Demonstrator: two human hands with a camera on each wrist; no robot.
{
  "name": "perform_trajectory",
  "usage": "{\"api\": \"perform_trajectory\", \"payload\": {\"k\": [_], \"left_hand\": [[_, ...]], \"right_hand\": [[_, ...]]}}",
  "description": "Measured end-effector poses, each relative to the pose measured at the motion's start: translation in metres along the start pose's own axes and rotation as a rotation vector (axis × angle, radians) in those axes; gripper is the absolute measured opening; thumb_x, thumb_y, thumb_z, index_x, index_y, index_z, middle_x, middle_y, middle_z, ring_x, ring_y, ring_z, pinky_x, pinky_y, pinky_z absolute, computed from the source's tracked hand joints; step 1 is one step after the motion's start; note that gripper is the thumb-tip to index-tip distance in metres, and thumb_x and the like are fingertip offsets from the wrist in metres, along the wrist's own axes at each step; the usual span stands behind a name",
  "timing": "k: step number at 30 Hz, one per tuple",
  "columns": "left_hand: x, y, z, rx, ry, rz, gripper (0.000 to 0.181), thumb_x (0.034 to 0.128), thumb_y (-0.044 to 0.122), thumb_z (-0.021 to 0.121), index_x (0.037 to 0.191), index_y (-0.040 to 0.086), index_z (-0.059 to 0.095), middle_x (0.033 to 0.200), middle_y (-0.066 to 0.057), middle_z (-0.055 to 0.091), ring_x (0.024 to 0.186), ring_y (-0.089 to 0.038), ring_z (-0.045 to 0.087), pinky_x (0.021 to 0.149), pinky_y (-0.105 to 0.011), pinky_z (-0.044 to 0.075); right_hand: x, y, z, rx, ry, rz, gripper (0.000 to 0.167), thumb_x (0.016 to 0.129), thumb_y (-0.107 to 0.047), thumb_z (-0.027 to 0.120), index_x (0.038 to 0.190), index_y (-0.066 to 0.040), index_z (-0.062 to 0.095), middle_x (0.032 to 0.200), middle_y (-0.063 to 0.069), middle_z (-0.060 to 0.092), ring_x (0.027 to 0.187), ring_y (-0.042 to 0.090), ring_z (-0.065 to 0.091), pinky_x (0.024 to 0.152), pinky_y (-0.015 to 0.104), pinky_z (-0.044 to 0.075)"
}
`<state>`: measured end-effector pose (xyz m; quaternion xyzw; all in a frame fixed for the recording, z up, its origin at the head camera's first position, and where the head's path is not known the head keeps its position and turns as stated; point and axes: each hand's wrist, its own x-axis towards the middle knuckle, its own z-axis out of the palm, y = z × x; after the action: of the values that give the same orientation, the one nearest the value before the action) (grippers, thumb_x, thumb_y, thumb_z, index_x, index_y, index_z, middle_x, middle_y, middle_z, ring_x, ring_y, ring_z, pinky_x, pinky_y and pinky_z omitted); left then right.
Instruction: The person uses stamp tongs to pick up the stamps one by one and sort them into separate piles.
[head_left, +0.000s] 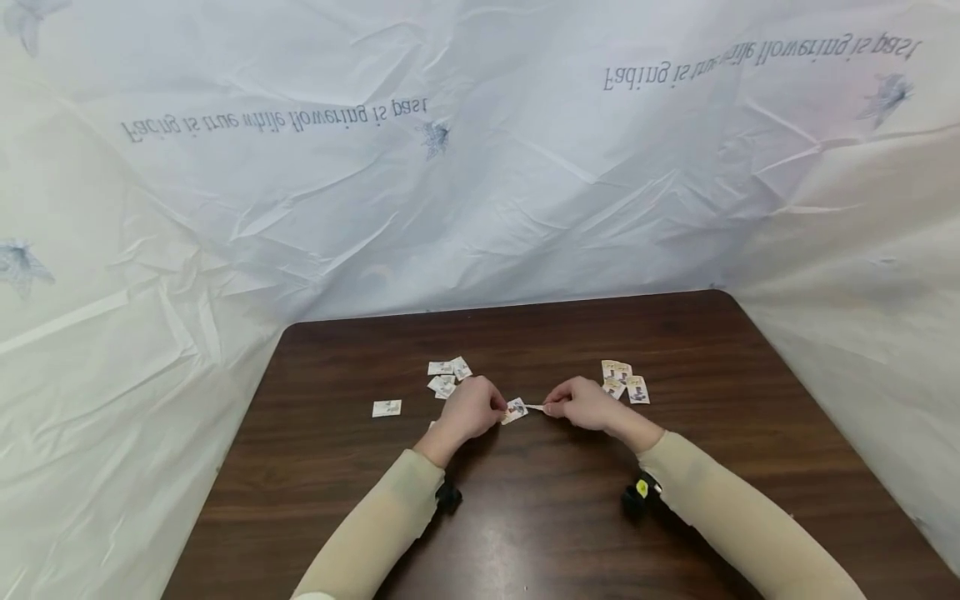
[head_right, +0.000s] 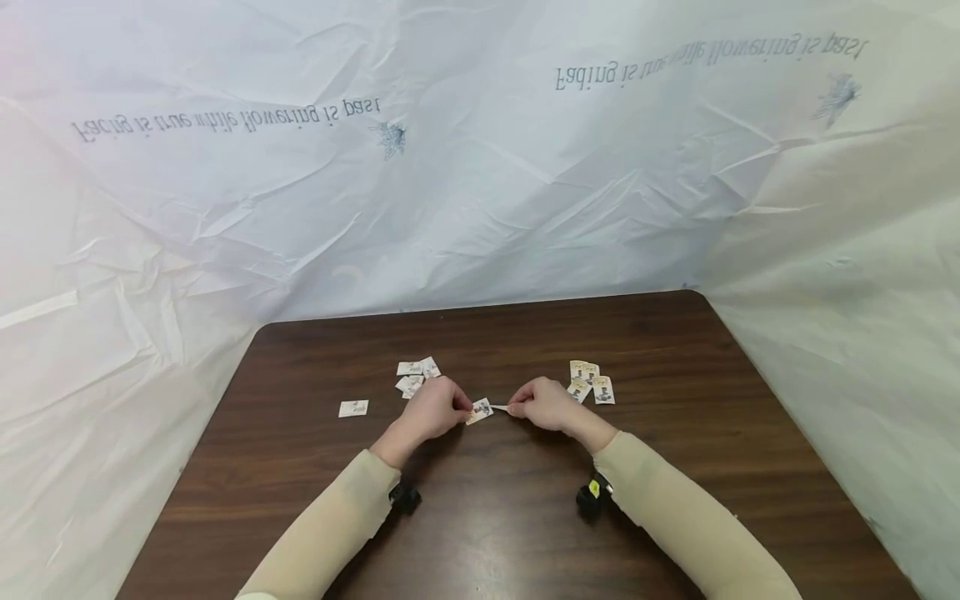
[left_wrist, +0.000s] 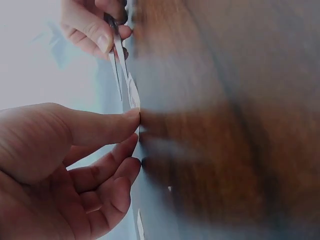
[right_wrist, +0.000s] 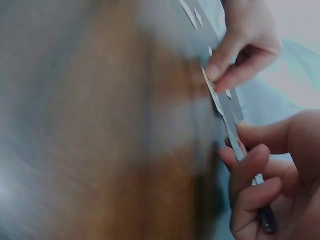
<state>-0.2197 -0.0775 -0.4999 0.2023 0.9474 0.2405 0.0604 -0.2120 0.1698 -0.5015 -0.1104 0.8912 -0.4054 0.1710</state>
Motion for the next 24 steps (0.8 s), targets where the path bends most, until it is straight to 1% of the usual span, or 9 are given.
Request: {"api": "perform_trajectory", "payload": {"k": [4, 8, 14, 17, 21, 24], "left_hand": [[0.002, -0.002, 0.0, 0.002, -0.01, 0.02, 0.012, 0.0882, 0.006, 0.083, 0.088, 0.018, 0.087, 0.082, 0.009, 0.078, 0.082, -0.014, 0.071, 0.077, -0.033, 0.058], [0.003, -0.003, 0.0, 0.008, -0.013, 0.027, 0.013, 0.0885, 0.005, 0.083, 0.086, 0.018, 0.087, 0.08, 0.01, 0.077, 0.08, -0.013, 0.07, 0.076, -0.032, 0.057], [0.004, -0.001, -0.001, -0.001, -0.03, 0.014, 0.013, 0.0899, 0.006, 0.082, 0.088, 0.018, 0.086, 0.082, 0.01, 0.077, 0.08, -0.013, 0.07, 0.076, -0.033, 0.057], [0.004, -0.001, -0.002, -0.006, -0.034, 0.014, 0.012, 0.0902, 0.006, 0.082, 0.088, 0.018, 0.086, 0.081, 0.01, 0.076, 0.08, -0.013, 0.07, 0.076, -0.033, 0.058], [0.004, -0.003, -0.003, -0.008, -0.031, 0.025, 0.011, 0.0899, 0.007, 0.083, 0.087, 0.018, 0.085, 0.08, 0.01, 0.075, 0.076, -0.012, 0.068, 0.073, -0.033, 0.057], [0.003, -0.006, -0.004, -0.036, -0.006, 0.018, 0.007, 0.0917, 0.01, 0.083, 0.09, 0.017, 0.085, 0.081, 0.01, 0.073, 0.074, -0.01, 0.066, 0.071, -0.031, 0.056]], "right_hand": [[0.014, -0.002, -0.012, -0.046, -0.085, -0.015, 0.015, 0.102, -0.017, 0.072, 0.108, -0.007, 0.082, 0.088, 0.0, 0.073, 0.068, 0.016, 0.062, 0.064, 0.034, 0.051], [0.025, -0.004, -0.018, -0.117, -0.125, -0.057, 0.01, 0.101, -0.014, 0.073, 0.103, -0.009, 0.082, 0.082, 0.0, 0.072, 0.065, 0.015, 0.06, 0.064, 0.033, 0.051], [0.029, -0.005, -0.017, -0.202, -0.094, -0.085, 0.008, 0.099, -0.012, 0.075, 0.095, -0.012, 0.081, 0.078, -0.004, 0.069, 0.069, 0.014, 0.059, 0.07, 0.033, 0.049], [0.029, -0.004, -0.016, -0.212, -0.082, -0.082, 0.008, 0.099, -0.012, 0.075, 0.094, -0.012, 0.081, 0.078, -0.004, 0.069, 0.07, 0.014, 0.059, 0.071, 0.033, 0.049], [0.027, -0.004, -0.014, -0.184, -0.087, -0.063, 0.008, 0.1, -0.011, 0.073, 0.096, -0.011, 0.08, 0.081, -0.002, 0.069, 0.072, 0.016, 0.059, 0.072, 0.034, 0.049], [0.022, -0.003, -0.008, -0.14, -0.077, -0.05, 0.008, 0.099, -0.01, 0.072, 0.099, -0.007, 0.079, 0.083, 0.0, 0.069, 0.075, 0.017, 0.06, 0.073, 0.034, 0.049]]}}
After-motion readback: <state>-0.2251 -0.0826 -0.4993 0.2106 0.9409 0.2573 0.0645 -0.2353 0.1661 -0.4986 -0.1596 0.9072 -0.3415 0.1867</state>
